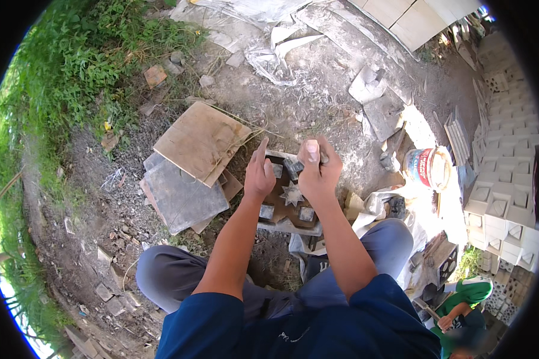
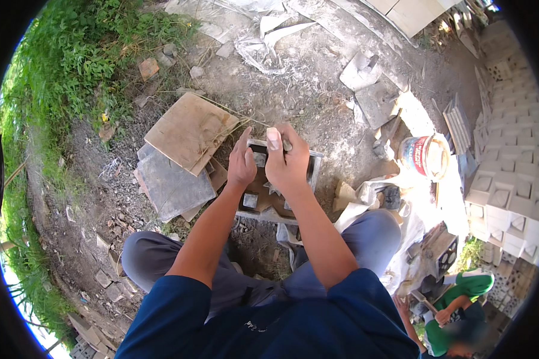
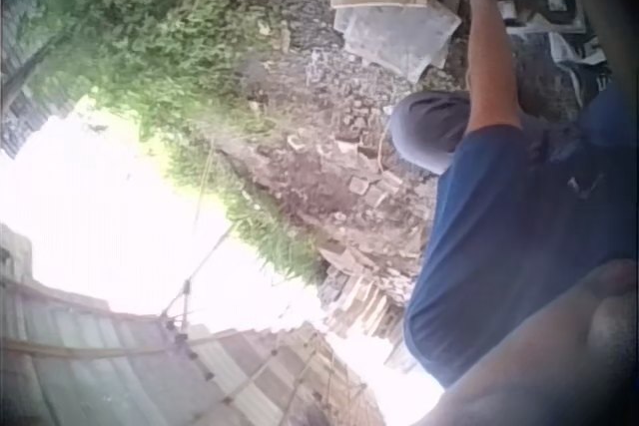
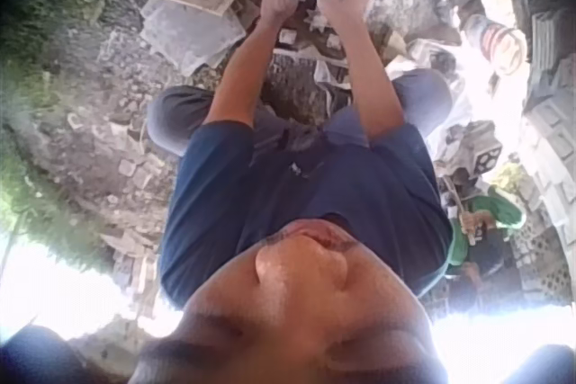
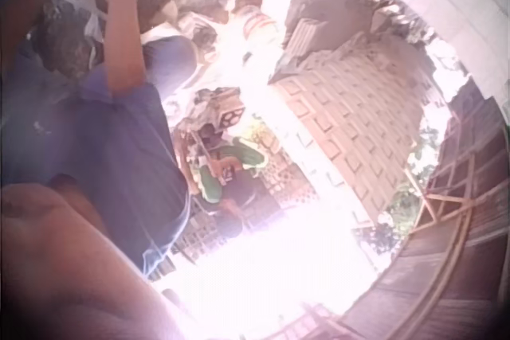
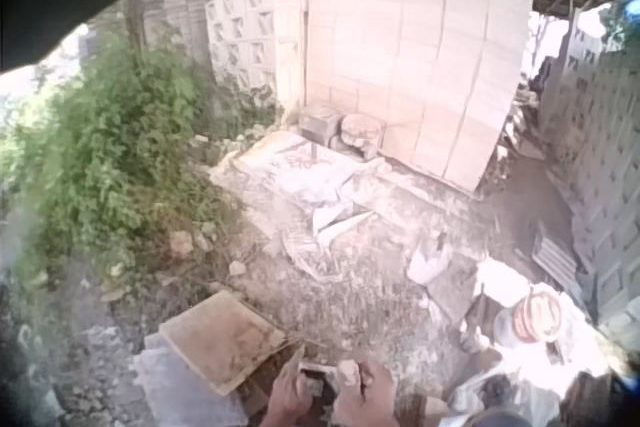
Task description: The person cleans a decorative star-shaped stone mold by scraping excess material from its edges and internal cavities using a hand tool.
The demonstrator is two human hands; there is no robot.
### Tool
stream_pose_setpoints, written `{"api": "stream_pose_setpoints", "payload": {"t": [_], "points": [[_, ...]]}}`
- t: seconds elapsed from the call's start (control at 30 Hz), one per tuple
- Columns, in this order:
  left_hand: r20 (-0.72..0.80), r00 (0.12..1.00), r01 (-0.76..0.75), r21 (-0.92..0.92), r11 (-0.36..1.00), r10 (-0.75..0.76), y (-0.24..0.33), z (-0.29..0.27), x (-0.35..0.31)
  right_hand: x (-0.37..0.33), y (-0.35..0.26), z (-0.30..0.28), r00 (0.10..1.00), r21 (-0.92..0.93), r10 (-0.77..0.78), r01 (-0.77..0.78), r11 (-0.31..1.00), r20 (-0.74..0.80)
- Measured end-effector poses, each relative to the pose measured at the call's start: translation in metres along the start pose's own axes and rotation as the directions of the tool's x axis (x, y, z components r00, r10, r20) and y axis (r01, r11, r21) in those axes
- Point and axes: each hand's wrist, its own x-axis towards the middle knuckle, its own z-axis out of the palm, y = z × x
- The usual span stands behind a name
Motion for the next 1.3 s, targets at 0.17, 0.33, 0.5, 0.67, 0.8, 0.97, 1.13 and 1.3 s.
{"api": "stream_pose_setpoints", "payload": {"t": [0.17,0.33,0.5,0.67,0.8,0.97,1.13,1.3], "points": [[-0.021,1.0,-0.02,-0.057,0.998,0.019,-0.004,-0.002,-0.004,0.002,-0.008,-0.01,0.942,0.241,-0.289,0.244,0.939,0.172],[0.008,1.0,0.02,-0.009,1.0,-0.019,-0.013,-0.01,-0.013,0.0,0.011,0.005,0.987,0.037,-0.102,0.098,0.994,0.125],[0.236,0.937,0.246,0.084,0.966,-0.259,0.025,-0.026,-0.082,-0.002,0.036,-0.006,0.988,-0.01,-0.155,0.156,0.988,0.025],[0.248,0.895,0.322,0.213,0.922,-0.37,0.03,-0.037,-0.078,-0.008,-0.012,0.002,0.903,0.123,-0.399,0.382,0.916,0.16],[0.282,0.855,0.366,0.269,0.891,-0.436,0.033,-0.038,-0.075,-0.015,0.02,0.01,0.974,-0.104,-0.204,0.214,0.971,0.096],[0.234,0.886,0.344,0.245,0.906,-0.4,0.034,-0.039,-0.081,-0.017,0.011,-0.004,0.94,0.085,-0.3,0.29,0.953,0.164],[0.196,0.913,0.309,0.243,0.92,-0.358,0.026,-0.035,-0.081,-0.009,0.004,0.01,0.985,0.072,-0.159,0.154,0.985,0.071],[0.233,0.885,0.347,0.246,0.905,-0.403,0.036,-0.035,-0.076,-0.016,0.003,0.014,0.973,-0.005,-0.226,0.226,0.974,0.055]]}}
